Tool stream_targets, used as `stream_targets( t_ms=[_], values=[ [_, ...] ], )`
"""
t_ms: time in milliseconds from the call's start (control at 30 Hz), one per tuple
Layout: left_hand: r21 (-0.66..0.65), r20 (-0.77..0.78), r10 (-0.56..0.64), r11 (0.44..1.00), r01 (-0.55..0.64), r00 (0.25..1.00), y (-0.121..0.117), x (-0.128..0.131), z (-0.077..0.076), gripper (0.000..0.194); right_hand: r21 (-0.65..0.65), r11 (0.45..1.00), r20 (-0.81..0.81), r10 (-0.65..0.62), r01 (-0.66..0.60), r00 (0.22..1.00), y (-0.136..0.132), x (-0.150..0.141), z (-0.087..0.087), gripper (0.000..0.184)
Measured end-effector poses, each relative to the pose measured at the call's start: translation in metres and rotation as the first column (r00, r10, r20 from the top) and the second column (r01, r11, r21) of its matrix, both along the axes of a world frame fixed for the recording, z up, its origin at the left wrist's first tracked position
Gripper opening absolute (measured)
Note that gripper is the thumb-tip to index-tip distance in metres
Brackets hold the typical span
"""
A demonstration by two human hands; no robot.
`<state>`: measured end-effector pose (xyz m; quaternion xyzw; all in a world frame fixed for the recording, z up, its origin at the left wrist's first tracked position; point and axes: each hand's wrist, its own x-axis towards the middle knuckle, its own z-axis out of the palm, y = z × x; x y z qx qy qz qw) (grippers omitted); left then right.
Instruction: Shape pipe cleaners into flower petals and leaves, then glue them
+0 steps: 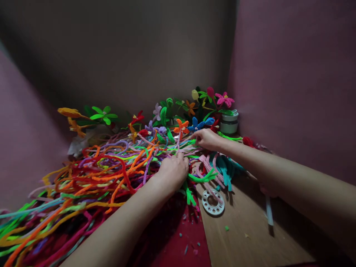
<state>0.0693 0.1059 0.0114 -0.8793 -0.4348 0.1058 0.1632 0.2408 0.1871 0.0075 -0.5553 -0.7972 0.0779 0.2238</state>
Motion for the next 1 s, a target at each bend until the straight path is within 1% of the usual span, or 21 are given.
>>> stream_targets(
  t_ms=[67, 100, 133, 167, 233, 267, 333, 433, 600, 667, 833, 1000],
  values=[
    [0.018, 0.010, 0.017, 1.000, -0.017, 1.000, 0.003, 0.000, -0.005, 0.034, 0.075, 0.997, 0.017, 0.023, -0.024, 1.000, -0.002, 0.000, 0.002, 0.024],
    [0.028, 0.012, 0.022, 0.999, -0.023, 1.000, 0.004, -0.001, -0.008, 0.034, 0.065, 0.996, 0.046, 0.055, -0.058, 0.997, -0.003, 0.000, 0.003, 0.022],
    [0.035, 0.015, 0.025, 0.999, -0.025, 1.000, 0.006, -0.001, -0.011, 0.034, 0.017, 0.996, 0.096, 0.091, -0.093, 0.991, -0.005, -0.001, 0.004, 0.019],
    [0.042, 0.019, 0.027, 0.999, -0.028, 0.999, 0.007, -0.001, -0.013, 0.034, -0.057, 0.992, 0.156, 0.124, -0.116, 0.980, -0.007, -0.002, 0.005, 0.017],
    [0.057, 0.025, 0.031, 0.998, -0.032, 0.999, 0.009, -0.002, -0.016, 0.034, -0.176, 0.978, 0.269, 0.154, -0.109, 0.951, -0.011, -0.006, 0.005, 0.017],
    [0.061, 0.025, 0.030, 0.998, -0.032, 0.999, 0.010, -0.002, -0.017, 0.034, -0.189, 0.978, 0.314, 0.146, -0.089, 0.938, -0.013, -0.008, 0.005, 0.018],
    [0.073, 0.028, 0.029, 0.997, -0.031, 0.999, 0.010, -0.001, -0.018, 0.034, -0.168, 0.985, 0.364, 0.106, -0.046, 0.926, -0.017, -0.013, 0.004, 0.018],
    [0.085, 0.039, 0.023, 0.996, -0.026, 0.999, 0.009, -0.001, -0.018, 0.034, -0.160, 0.987, 0.394, 0.087, -0.025, 0.915, -0.019, -0.018, 0.005, 0.020],
    [0.101, 0.034, 0.012, 0.995, -0.015, 0.999, 0.009, -0.002, -0.019, 0.037, -0.190, 0.979, 0.396, 0.145, -0.073, 0.907, -0.019, -0.016, 0.012, 0.025],
    [0.112, 0.034, 0.003, 0.994, -0.006, 0.999, 0.010, -0.002, -0.021, 0.037, -0.216, 0.974, 0.423, 0.157, -0.069, 0.892, -0.020, -0.015, 0.013, 0.025],
    [0.118, 0.057, 0.002, 0.993, -0.009, 0.998, 0.013, -0.002, -0.025, 0.036, -0.243, 0.969, 0.464, 0.150, -0.038, 0.873, -0.023, -0.022, 0.011, 0.025],
    [0.079, 0.089, 0.038, 0.996, -0.045, 0.995, 0.011, -0.002, -0.021, 0.033, -0.218, 0.976, 0.474, 0.109, -0.004, 0.874, -0.022, -0.027, 0.009, 0.024]
  ],
)
